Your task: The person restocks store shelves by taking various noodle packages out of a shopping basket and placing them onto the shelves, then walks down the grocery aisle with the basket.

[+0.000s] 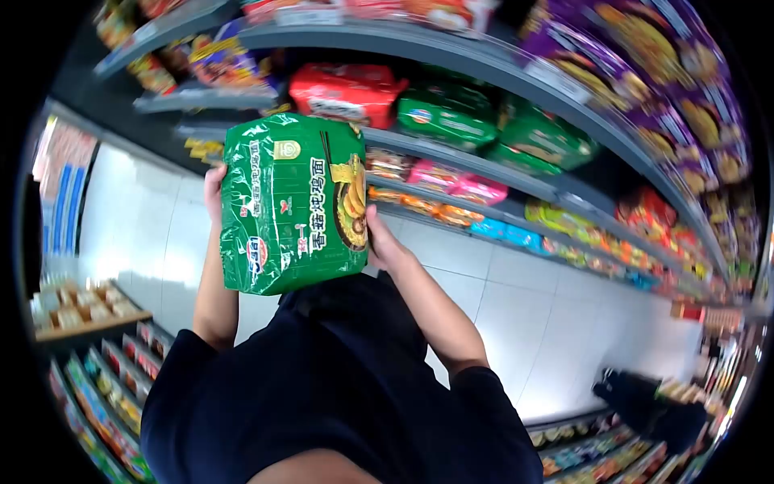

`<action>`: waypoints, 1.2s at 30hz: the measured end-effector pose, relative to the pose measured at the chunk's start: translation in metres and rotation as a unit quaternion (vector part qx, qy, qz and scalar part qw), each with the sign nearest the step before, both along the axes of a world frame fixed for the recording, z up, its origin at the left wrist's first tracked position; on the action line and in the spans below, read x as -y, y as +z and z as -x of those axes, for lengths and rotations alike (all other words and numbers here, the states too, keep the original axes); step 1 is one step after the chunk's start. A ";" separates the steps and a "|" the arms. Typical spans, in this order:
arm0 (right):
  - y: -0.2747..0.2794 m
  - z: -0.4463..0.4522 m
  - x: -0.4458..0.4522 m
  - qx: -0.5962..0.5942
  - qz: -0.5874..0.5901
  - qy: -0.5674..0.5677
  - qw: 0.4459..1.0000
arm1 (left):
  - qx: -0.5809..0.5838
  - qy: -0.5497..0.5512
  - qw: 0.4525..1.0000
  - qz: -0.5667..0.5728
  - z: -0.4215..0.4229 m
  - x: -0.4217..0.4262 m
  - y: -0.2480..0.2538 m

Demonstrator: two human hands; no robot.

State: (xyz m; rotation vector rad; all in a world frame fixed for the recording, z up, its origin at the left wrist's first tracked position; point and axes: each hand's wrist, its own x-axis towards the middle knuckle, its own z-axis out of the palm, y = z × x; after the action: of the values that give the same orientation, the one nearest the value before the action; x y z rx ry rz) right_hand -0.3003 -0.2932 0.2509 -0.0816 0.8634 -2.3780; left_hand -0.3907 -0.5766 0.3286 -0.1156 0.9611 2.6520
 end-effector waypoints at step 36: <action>0.012 0.116 -0.184 -0.206 -0.765 -0.375 0.481 | -0.485 -0.190 0.751 0.406 0.179 -0.222 -0.014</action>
State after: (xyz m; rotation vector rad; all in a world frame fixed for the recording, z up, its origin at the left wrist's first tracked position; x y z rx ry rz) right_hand -0.4159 -0.1093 0.2628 0.5670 3.4068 -1.0741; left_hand -0.5701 -0.3547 0.3142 1.2259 2.0896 1.6088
